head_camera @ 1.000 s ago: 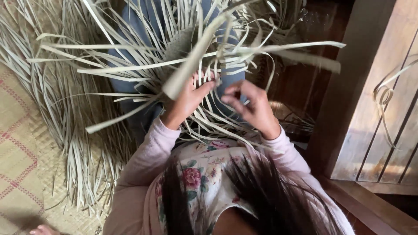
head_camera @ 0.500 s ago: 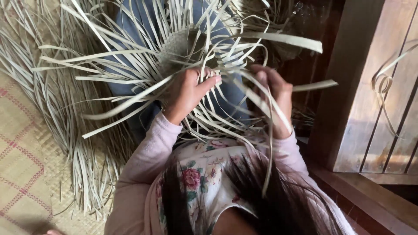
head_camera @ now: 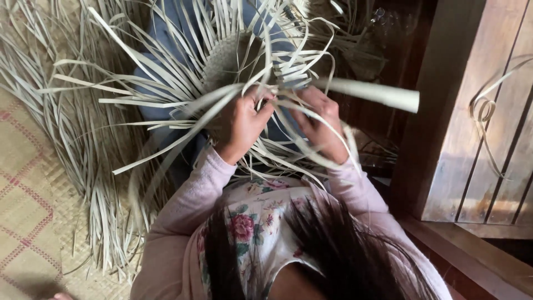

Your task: Weaving thin strips of dried plant material into a basket or hat-like structure.

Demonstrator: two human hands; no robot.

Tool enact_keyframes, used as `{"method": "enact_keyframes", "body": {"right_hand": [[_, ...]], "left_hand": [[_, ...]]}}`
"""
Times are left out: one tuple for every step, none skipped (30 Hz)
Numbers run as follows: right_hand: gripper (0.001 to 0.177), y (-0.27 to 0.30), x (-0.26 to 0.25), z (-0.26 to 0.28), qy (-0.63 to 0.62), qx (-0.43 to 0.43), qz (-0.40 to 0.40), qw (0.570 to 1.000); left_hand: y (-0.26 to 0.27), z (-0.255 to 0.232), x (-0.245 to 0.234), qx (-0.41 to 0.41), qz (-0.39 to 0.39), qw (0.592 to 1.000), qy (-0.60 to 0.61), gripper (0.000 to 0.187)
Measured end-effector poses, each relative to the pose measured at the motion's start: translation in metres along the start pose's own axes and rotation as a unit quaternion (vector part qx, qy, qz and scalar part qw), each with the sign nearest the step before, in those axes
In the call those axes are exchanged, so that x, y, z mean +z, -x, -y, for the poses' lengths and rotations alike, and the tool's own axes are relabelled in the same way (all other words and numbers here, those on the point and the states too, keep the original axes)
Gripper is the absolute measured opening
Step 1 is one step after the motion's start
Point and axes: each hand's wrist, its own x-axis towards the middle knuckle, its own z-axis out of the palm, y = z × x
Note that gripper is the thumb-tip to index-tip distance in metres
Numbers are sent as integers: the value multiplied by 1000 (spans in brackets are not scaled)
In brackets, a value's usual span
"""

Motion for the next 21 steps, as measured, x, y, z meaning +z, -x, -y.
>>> {"method": "enact_keyframes", "body": {"right_hand": [[8, -2, 4, 1, -1, -3, 1, 1000], [8, -4, 8, 3, -29, 29, -3, 999], [9, -5, 13, 5, -57, 62, -5, 996], [9, -6, 15, 7, -58, 61, -4, 996], [12, -8, 18, 9, -107, 84, 8, 991], [15, -10, 21, 11, -156, 106, 20, 982], [15, -11, 20, 15, -157, 103, 21, 982], [11, -13, 19, 19, -150, 120, 17, 981], [8, -15, 18, 23, -142, 136, 13, 980], [8, -13, 21, 21, -142, 134, 12, 981], [8, -11, 24, 18, -119, 105, -3, 987], [9, -9, 27, 16, -96, 75, -18, 992], [9, -9, 27, 24, -96, 74, -15, 992], [14, -8, 28, 31, -143, 79, -7, 987], [24, -9, 28, 38, -190, 81, 2, 978], [24, -14, 24, 43, -191, 78, 6, 979], [18, -18, 20, 48, -98, -21, 51, 994], [13, -22, 17, 52, -3, -121, 95, 988], [13, -22, 17, 50, -6, -123, 100, 987], [15, -23, 17, 47, -12, -128, 137, 982], [29, -25, 17, 45, -18, -135, 173, 976]], "left_hand": [[1, -9, -9, 1, -3, 1000, -1, 8], [3, -19, -18, 40, -7, 999, -24, 13], [6, -28, -26, 77, -10, 996, -46, 20], [6, -32, -31, 76, -11, 996, -47, 20], [5, -35, -36, 130, -23, 989, -71, 20], [3, -39, -41, 183, -34, 978, -94, 21], [2, -23, -34, 184, -35, 978, -95, 21], [1, -7, -26, 172, -41, 983, -56, 22], [-1, 9, -19, 161, -46, 986, -16, 23], [-8, 4, -26, 163, -47, 985, -17, 23], [-15, -1, -33, 106, -26, 993, 41, 18], [-20, -6, -40, 49, -5, 994, 99, 14], [-28, 14, -39, 47, -8, 994, 100, 14], [-35, 34, -38, -106, 55, 976, 183, 20], [-44, 55, -39, -252, 115, 925, 262, 36], [-54, 68, -35, -252, 111, 925, 262, 36], [-63, 82, -31, -295, 133, 905, 278, 45], [-72, 96, -28, -337, 156, 881, 292, 55], [-72, 61, -52, -338, 150, 881, 293, 55], [-72, 27, -76, -334, 199, 867, 310, 65], [-73, -8, -101, -327, 246, 852, 326, 80]]}}
